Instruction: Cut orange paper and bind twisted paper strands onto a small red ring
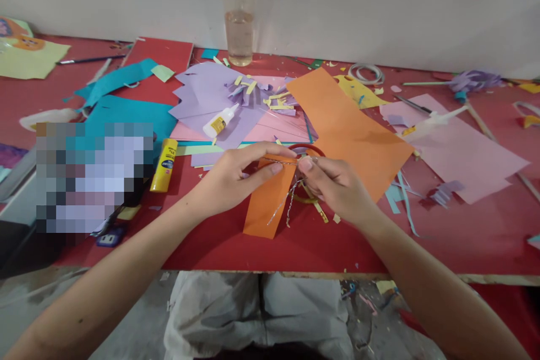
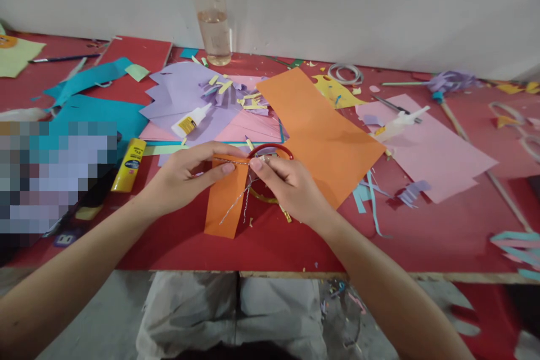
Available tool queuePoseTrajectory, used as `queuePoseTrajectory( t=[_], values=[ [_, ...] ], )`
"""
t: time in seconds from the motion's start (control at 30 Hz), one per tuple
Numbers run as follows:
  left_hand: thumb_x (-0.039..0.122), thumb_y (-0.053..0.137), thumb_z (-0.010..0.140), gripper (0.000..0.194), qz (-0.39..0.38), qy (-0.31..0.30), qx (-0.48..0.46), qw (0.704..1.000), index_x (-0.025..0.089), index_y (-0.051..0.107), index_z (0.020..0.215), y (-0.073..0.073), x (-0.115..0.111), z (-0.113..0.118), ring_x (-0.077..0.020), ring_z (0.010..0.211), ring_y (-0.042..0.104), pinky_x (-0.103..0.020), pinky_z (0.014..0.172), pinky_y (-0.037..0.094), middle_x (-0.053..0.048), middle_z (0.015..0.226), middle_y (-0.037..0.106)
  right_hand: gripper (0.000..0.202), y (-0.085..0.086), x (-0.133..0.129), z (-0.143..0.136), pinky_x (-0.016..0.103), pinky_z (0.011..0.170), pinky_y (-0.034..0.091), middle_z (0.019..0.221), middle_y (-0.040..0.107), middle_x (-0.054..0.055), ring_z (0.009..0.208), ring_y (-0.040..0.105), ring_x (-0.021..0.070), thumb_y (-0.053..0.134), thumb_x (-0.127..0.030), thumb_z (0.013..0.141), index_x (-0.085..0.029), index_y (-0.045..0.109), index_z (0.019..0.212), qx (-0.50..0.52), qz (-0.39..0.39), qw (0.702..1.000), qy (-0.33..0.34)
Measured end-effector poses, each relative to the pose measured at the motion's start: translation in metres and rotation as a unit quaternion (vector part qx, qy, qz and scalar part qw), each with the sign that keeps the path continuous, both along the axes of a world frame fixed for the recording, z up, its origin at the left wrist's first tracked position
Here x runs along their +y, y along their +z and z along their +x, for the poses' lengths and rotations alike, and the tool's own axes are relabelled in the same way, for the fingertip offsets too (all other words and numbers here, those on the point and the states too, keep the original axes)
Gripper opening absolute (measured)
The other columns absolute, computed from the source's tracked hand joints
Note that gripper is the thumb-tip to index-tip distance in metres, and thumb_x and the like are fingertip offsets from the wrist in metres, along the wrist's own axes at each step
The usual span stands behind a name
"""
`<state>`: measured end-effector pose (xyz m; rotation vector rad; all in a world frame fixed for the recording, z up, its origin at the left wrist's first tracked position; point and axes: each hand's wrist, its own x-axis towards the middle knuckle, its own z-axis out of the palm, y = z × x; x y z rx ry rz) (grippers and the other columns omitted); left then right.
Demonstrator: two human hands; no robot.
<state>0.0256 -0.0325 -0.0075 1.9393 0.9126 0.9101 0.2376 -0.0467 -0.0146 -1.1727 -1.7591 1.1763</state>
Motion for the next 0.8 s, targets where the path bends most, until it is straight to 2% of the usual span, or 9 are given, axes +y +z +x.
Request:
queuePoseTrajectory(
  t=[0.1, 0.27, 0.47, 0.67, 0.8],
  values=[
    [0.026, 0.056, 0.095, 0.023, 0.013, 0.006, 0.013, 1.0, 0.023, 0.066, 0.115, -0.0003, -0.0003, -0.0001, -0.0164, 0.104, 0.067, -0.02, 0.078, 0.053, -0.004, 0.117, 0.07, 0.051, -0.0012, -0.0004, 0.0001, 0.028, 0.045, 0.024, 0.05, 0.035, -0.006, 0.045, 0.032, 0.0076, 0.046, -0.052, 0.097, -0.021, 0.037, 0.058, 0.014, 0.006, 1.0, 0.001],
    [0.026, 0.057, 0.095, 0.018, 0.035, 0.01, 0.001, 0.999, 0.022, 0.069, 0.108, 0.0012, -0.0008, 0.0005, -0.0136, 0.095, 0.068, -0.019, 0.08, 0.052, -0.003, 0.107, 0.073, 0.05, -0.0028, -0.0015, -0.0002, 0.028, 0.045, 0.023, 0.051, 0.033, -0.006, 0.044, 0.032, 0.0074, 0.044, -0.05, 0.099, -0.021, 0.036, 0.06, 0.027, 0.001, 1.0, 0.008],
    [0.03, 0.057, 0.095, 0.018, 0.037, 0.031, -0.016, 0.999, 0.023, 0.071, 0.105, 0.0007, -0.0021, 0.0021, -0.0131, 0.085, 0.068, -0.02, 0.069, 0.051, -0.003, 0.104, 0.074, 0.05, -0.0011, -0.0025, -0.0028, 0.028, 0.046, 0.023, 0.05, 0.029, -0.006, 0.045, 0.031, 0.0084, 0.042, -0.051, 0.099, -0.021, 0.034, 0.061, 0.019, 0.011, 1.0, 0.01],
    [0.029, 0.059, 0.093, 0.017, 0.024, 0.021, -0.022, 0.999, 0.022, 0.071, 0.103, 0.0008, -0.0013, 0.0028, -0.0127, 0.086, 0.068, -0.019, 0.07, 0.05, -0.002, 0.104, 0.074, 0.052, -0.0019, -0.0029, -0.0021, 0.029, 0.047, 0.021, 0.05, 0.032, -0.005, 0.046, 0.031, 0.0085, 0.042, -0.052, 0.099, -0.021, 0.034, 0.058, -0.01, 0.033, 0.999, 0.011],
    [0.027, 0.06, 0.093, 0.015, 0.028, 0.021, -0.016, 0.999, 0.022, 0.071, 0.102, 0.001, -0.0008, 0.0021, -0.0104, 0.082, 0.068, -0.017, 0.063, 0.049, -0.001, 0.102, 0.075, 0.053, -0.0016, -0.0026, -0.0016, 0.029, 0.047, 0.021, 0.05, 0.032, -0.005, 0.046, 0.031, 0.008, 0.042, -0.051, 0.099, -0.02, 0.034, 0.057, -0.01, 0.036, 0.999, 0.012]
  ],
)
